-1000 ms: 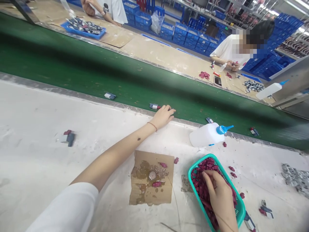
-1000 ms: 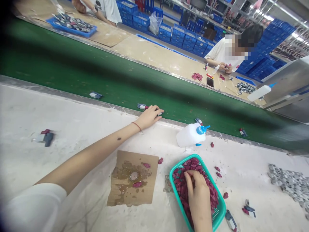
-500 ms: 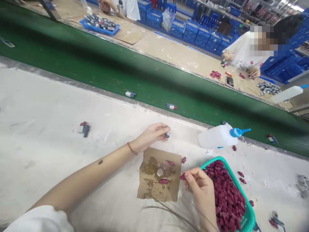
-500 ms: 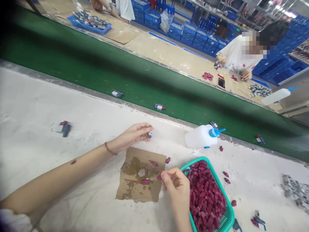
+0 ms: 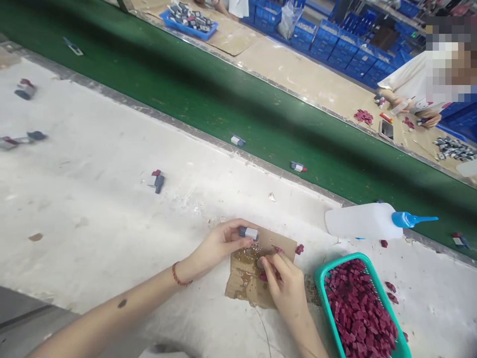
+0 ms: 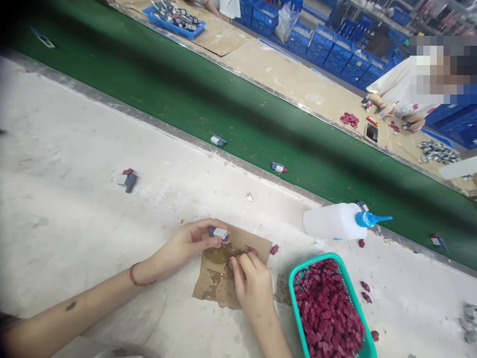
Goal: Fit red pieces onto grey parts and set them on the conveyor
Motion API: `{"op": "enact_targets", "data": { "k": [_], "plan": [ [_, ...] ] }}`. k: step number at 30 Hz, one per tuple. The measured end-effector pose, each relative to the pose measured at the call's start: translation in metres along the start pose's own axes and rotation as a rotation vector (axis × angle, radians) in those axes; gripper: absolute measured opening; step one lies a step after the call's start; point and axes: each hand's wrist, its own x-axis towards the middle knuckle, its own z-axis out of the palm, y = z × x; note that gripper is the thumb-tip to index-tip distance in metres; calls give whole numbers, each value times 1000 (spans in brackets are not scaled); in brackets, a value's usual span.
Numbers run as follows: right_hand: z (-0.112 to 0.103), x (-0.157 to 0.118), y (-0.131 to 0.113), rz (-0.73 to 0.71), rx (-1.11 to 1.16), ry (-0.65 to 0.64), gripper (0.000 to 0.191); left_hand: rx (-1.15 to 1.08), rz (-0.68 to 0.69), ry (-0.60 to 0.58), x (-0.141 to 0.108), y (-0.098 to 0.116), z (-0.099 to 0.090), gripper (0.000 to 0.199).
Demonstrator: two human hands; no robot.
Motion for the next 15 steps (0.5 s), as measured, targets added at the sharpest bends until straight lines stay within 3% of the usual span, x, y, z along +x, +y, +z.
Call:
{"op": "enact_targets", "data": {
  "k": [4,8,12,15],
  "plan": [
    [0,-2,-1,1,-36,-14,37,40,55,49,-3,-6,3,28],
    [1,-3,-3,36,33,-35,34,29,60,16,-5,-9,5,23],
    [0,-2,-3,219,266,24,34,37,94,-38,-9,-9,8,17],
    [-4,-1,-5,383,515,126,36,196,142,-57,-12,-10,8,15]
  ]
}}
